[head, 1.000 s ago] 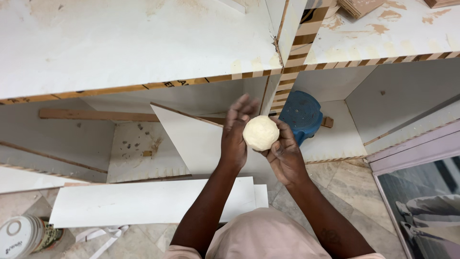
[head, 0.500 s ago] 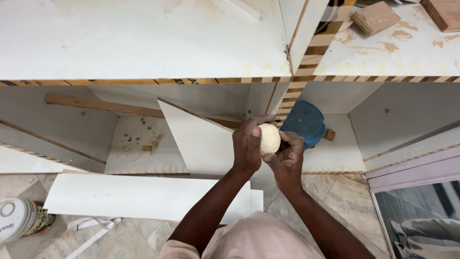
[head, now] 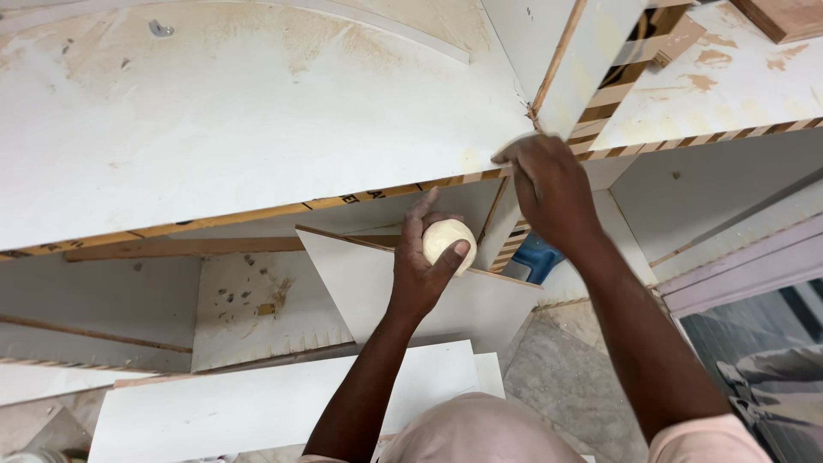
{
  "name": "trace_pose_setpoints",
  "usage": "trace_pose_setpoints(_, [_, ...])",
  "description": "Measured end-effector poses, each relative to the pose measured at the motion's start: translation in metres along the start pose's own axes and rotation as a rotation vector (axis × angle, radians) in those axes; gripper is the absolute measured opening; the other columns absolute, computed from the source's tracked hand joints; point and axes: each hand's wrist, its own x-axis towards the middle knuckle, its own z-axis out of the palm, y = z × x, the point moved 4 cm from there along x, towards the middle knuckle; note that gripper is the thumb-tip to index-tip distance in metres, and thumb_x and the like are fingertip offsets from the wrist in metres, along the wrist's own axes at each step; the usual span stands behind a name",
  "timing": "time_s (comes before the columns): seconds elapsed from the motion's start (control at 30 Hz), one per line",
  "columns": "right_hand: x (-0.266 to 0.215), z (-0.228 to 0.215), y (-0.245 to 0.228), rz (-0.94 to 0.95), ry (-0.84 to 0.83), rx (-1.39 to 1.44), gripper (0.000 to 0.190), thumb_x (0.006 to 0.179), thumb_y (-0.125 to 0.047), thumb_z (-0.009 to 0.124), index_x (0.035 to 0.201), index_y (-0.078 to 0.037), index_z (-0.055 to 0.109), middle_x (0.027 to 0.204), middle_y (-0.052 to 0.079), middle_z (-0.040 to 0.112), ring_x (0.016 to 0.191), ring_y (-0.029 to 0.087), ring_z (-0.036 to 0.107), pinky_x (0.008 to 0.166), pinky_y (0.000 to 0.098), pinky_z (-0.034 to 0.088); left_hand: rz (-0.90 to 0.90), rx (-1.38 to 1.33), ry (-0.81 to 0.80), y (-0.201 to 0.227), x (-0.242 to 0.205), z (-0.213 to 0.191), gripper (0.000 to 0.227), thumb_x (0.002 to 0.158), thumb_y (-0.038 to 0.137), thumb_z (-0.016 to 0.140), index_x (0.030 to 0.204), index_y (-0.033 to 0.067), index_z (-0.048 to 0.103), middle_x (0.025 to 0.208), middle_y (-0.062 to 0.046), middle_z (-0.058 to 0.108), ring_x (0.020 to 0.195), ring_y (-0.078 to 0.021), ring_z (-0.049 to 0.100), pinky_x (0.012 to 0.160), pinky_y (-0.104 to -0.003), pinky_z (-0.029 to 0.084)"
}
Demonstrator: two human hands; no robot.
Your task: The person applies putty to the edges and corners of a white wooden cabinet using a putty ball. They repeatedly press the putty into seams and smooth it along the edges.
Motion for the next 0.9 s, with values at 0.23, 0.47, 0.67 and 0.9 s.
trace_pose_setpoints(0.23, [0.047, 0.048, 0.012, 0.080, -0.089, -0.248, 0.008, 0.090, -0.001, 0.067, 0.093, -0.007, 0.071, 0.101, 0.009, 0.068, 0.101, 0.031, 0.064, 0.088, 0.0473, 0.051, -0.033, -0.059, -0.089, -0.017, 0.012, -0.023, 0.097, 0.089, 0.055, 0.074, 0.159, 0.0015, 0.032, 0.125, -0.015, 0.067, 0.116, -0.0222, 0.066, 0.100, -0.037, 0.057])
trace_pose_setpoints(0.47, [0.045, 0.056, 0.004, 0.117, -0.059, -0.340, 0.009, 0.088, 0.000, 0.069, 0.091, -0.008, 0.069, 0.103, 0.007, 0.065, 0.102, 0.030, 0.063, 0.085, 0.0458, 0.051, -0.024, -0.123, -0.111, -0.024, 0.021, -0.030, 0.089, 0.089, 0.051, 0.075, 0.153, 0.0010, 0.038, 0.129, -0.016, 0.065, 0.121, -0.0234, 0.064, 0.102, -0.038, 0.055])
trace_pose_setpoints(0.67, [0.049, 0.062, 0.005, 0.156, -0.091, -0.338, 0.016, 0.083, 0.006, 0.066, 0.079, -0.010, 0.067, 0.101, 0.005, 0.066, 0.102, 0.028, 0.064, 0.087, 0.0455, 0.051, 0.043, -0.095, -0.075, -0.027, 0.027, -0.034, 0.068, 0.095, 0.043, 0.076, 0.143, 0.0024, 0.050, 0.138, -0.017, 0.057, 0.127, -0.0249, 0.060, 0.109, -0.039, 0.053])
trace_pose_setpoints(0.9, [0.044, 0.060, -0.002, 0.108, 0.004, -0.331, 0.014, 0.088, 0.006, 0.064, 0.094, -0.007, 0.063, 0.105, 0.010, 0.062, 0.101, 0.031, 0.062, 0.085, 0.0476, 0.050, -0.031, -0.089, -0.057, -0.028, 0.025, -0.030, 0.083, 0.081, 0.042, 0.085, 0.142, 0.0033, 0.045, 0.135, -0.016, 0.056, 0.119, -0.0236, 0.063, 0.098, -0.038, 0.059])
